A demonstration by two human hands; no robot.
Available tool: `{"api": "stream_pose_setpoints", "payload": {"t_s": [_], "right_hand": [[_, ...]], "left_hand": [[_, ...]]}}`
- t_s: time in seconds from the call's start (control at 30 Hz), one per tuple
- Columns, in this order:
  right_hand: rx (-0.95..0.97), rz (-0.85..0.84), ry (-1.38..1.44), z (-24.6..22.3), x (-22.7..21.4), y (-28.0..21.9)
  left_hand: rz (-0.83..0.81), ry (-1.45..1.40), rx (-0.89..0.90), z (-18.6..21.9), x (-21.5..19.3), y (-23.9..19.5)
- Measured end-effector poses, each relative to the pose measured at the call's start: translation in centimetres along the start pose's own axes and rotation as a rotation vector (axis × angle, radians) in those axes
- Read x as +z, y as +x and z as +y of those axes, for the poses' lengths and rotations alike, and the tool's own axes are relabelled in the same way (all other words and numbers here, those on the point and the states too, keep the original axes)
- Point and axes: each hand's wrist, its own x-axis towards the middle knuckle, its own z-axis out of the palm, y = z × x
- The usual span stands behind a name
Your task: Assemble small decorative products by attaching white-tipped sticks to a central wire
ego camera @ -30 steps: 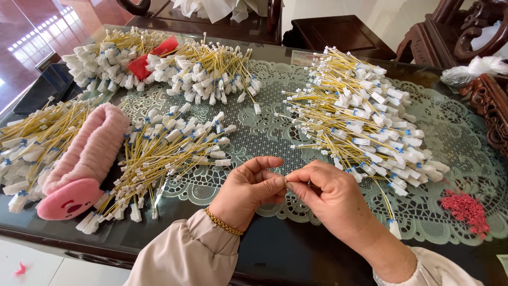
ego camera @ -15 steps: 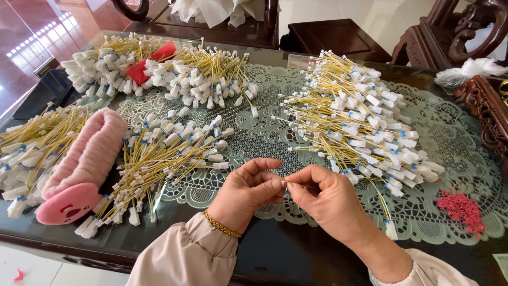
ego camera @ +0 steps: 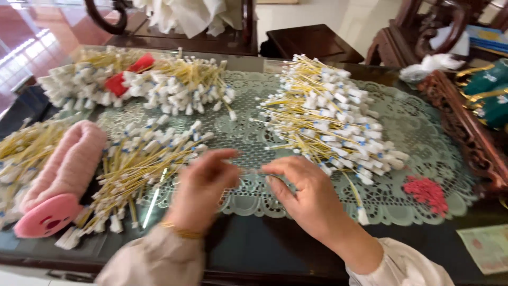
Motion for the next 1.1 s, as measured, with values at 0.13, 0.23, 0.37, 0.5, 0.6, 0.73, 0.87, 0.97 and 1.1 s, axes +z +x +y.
{"api": "stream_pose_setpoints", "payload": {"t_s": [0.13, 0.23, 0.37, 0.5, 0.6, 0.73, 0.87, 0.97, 1.1], "right_hand": [[0.033, 0.119, -0.061, 0.8, -4.0, -2.4], [0.257, 0.132, -0.204, 4.1, -6.3, -4.5], [0.482, 0.008, -0.503, 7.5, -7.2, -6.3], [0.626, -0.092, -0.564, 6.6, -7.6, -5.5], [0.579, -0.082, -0.547, 7.3, -7.0, -5.5], [0.54, -0.119, -0.506, 6.7, -5.7, -3.1], [0.45, -0.121, -0.464, 6.5, -4.1, -0.8], [0.431, -0.212, -0.52, 6.2, -3.6, 0.6], [0.512, -0.359, -0.623, 7.6, -2.3, 0.7]], "left_hand": [[0.31, 0.39, -0.082, 1.9, -5.9, -1.4], [0.475, 0.522, 0.021, 1.0, -9.6, -2.8], [0.543, 0.928, 0.184, -1.4, -12.3, -4.2], [0.52, 0.922, 0.328, -0.3, -10.3, -4.1], [0.341, 0.654, 0.272, 2.3, -6.6, -2.9], [0.192, 0.437, 0.211, 2.5, -0.7, -0.2], [-0.024, 0.208, 0.026, 0.5, 4.4, 2.8], [-0.093, 0.149, -0.06, -1.1, 6.6, 3.6], [-0.119, 0.165, -0.113, -2.2, 6.9, 3.4]]}}
